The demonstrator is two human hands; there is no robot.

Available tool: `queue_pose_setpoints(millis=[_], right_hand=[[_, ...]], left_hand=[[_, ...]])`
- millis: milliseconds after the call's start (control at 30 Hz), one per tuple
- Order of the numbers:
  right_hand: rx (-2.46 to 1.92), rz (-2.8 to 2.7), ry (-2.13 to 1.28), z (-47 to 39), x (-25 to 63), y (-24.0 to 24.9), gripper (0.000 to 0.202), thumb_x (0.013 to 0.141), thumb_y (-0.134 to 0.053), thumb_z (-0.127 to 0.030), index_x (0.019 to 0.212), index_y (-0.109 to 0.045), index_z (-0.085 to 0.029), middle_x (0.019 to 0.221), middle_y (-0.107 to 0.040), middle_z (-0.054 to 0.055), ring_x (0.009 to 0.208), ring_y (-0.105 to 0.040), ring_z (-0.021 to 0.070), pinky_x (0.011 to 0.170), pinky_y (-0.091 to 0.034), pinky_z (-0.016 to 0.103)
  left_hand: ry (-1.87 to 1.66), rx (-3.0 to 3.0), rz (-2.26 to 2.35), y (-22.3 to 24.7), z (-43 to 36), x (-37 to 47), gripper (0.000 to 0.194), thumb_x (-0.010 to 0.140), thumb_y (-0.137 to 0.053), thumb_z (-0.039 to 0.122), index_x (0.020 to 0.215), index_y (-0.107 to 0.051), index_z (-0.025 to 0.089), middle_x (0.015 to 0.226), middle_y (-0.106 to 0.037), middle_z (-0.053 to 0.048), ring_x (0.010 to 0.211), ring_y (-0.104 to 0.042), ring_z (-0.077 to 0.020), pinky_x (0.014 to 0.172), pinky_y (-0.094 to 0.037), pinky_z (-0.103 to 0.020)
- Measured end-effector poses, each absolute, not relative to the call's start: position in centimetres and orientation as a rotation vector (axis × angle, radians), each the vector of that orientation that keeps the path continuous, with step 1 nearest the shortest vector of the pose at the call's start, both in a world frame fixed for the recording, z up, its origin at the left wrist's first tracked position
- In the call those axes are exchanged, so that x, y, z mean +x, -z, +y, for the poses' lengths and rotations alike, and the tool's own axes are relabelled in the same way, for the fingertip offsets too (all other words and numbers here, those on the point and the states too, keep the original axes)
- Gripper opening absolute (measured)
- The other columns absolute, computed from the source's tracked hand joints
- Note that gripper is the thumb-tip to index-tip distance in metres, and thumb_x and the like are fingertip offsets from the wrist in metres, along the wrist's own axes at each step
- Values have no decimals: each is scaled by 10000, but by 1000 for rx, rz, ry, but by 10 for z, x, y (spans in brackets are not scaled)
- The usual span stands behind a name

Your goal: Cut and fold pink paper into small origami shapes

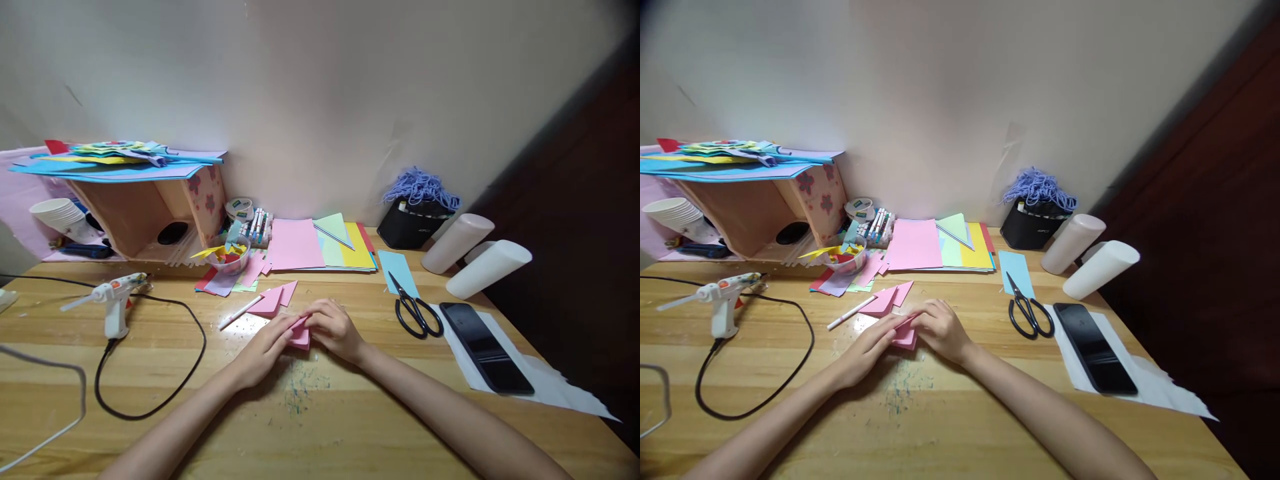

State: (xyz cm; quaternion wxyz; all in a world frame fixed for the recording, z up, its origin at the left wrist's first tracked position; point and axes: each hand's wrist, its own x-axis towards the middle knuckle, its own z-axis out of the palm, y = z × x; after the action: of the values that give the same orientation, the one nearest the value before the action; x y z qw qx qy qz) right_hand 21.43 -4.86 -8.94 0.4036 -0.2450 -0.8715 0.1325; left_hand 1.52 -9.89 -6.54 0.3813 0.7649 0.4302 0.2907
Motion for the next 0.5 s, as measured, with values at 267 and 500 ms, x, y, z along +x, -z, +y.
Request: queue_pose_setpoints(millis=[267,500], right_hand=[[-1022,-1838,-58,7,252,89,199,845,-473,-172,903,-654,-231,890,-677,65,884,-571,236,805,-453,443],[-1177,-1929,-84,38,274,95,380,818,-369,-92,1088,-619,-190,1260,-537,93,1174,-438,243,971,-365,480]], left_hand=[[-1210,2135,1767,76,-85,-1,264,821,-484,193,1081,-526,193,1073,-487,-96,1052,-468,-241,910,-407,-406],[-1074,2130,1891,85,-72,-18,226,777,-504,152,990,-565,196,961,-532,-69,944,-486,-243,825,-421,-400]])
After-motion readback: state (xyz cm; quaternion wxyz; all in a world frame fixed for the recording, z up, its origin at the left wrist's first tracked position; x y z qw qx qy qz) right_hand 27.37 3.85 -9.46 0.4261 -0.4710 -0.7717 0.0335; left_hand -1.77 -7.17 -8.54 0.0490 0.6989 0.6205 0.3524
